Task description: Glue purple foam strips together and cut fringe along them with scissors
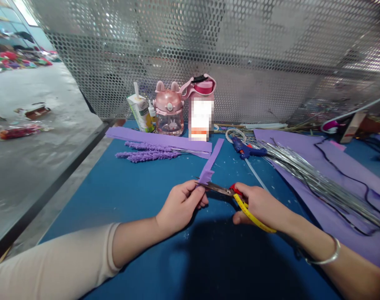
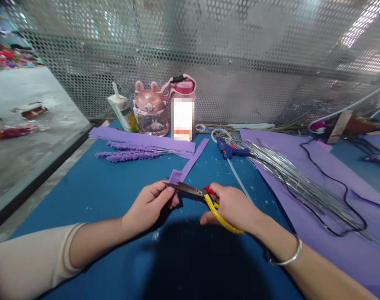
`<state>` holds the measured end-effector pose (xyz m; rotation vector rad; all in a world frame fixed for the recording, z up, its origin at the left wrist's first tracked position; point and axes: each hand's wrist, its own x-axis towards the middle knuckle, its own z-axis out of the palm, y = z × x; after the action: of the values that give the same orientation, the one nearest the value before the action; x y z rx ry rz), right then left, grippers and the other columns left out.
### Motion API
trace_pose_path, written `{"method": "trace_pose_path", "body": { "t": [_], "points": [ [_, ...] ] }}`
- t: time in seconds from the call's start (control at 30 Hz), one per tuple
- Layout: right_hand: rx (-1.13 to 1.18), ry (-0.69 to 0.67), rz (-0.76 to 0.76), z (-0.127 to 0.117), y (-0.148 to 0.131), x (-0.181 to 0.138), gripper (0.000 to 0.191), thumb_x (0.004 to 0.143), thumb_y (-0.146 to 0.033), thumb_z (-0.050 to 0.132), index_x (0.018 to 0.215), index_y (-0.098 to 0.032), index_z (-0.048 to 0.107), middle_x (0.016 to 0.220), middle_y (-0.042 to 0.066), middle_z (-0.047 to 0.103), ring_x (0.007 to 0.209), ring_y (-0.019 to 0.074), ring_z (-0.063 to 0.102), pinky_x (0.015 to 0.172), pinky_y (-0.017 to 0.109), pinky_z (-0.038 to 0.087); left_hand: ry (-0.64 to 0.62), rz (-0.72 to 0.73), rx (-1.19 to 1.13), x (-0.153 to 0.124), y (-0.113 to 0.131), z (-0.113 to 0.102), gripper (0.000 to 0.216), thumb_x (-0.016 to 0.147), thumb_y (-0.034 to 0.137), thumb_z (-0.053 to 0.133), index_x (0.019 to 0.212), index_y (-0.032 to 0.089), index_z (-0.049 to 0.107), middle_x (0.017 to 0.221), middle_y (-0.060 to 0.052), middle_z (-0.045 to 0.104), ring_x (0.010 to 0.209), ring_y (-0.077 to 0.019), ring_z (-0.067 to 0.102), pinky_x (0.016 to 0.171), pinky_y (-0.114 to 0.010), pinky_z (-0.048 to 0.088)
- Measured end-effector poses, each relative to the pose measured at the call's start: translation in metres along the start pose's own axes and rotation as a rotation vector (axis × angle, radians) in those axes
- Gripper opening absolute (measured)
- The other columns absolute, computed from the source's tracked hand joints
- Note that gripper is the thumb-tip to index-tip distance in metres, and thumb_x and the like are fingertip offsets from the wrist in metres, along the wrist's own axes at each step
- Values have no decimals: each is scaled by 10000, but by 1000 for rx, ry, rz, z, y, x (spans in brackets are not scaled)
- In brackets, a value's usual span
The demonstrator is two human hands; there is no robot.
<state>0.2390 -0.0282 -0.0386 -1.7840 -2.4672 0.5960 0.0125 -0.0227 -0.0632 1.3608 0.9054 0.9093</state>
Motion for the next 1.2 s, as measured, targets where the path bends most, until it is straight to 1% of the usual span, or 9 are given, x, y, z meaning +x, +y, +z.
{"method": "trace_pose_path", "body": {
  "t": [0.23, 0.5, 0.93, 1.1, 1.2],
  "points": [
    [-30, 10, -15, 2, 2, -1, 548, 554, -678, 654, 787, -234, 432, 582, -60, 444, 506, 124, 366, 445, 226, 224, -8, 20, 1, 1, -1, 0, 284, 899, 304, 431, 751, 117, 585, 685, -21, 601, 601, -87, 530, 601, -213, 438],
    [-7, 6, -24, 3, 3, -1, 553, 550, -683, 653, 768, -232, 416, 582, -61, 435, 507, 118, 350, 449, 227, 219, -26, 35, 23, 0, -2, 0, 277, 903, 291, 424, 757, 120, 586, 697, -20, 600, 630, -94, 543, 628, -219, 444],
    [8, -26, -51, 2, 7, -1, 517, 580, -648, 657, 745, -232, 397, 578, -74, 404, 508, 108, 318, 453, 230, 210, -54, 67, 100, 1, 0, -2, 287, 904, 268, 409, 736, 124, 592, 699, -25, 590, 662, -110, 543, 668, -238, 433],
    [18, -20, -14, 3, 5, 1, 503, 561, -622, 691, 721, -230, 420, 560, -70, 418, 502, 113, 336, 452, 229, 222, -59, 78, 112, 0, 1, -3, 289, 903, 275, 414, 731, 129, 596, 700, -21, 589, 669, -112, 549, 678, -238, 434],
    [32, -12, 3, 4, 4, 3, 470, 578, -589, 702, 694, -229, 423, 546, -68, 426, 493, 114, 346, 449, 227, 229, -62, 70, 110, 0, 1, -2, 291, 903, 286, 417, 737, 131, 599, 700, -22, 594, 673, -116, 558, 682, -240, 437]
  ]
}}
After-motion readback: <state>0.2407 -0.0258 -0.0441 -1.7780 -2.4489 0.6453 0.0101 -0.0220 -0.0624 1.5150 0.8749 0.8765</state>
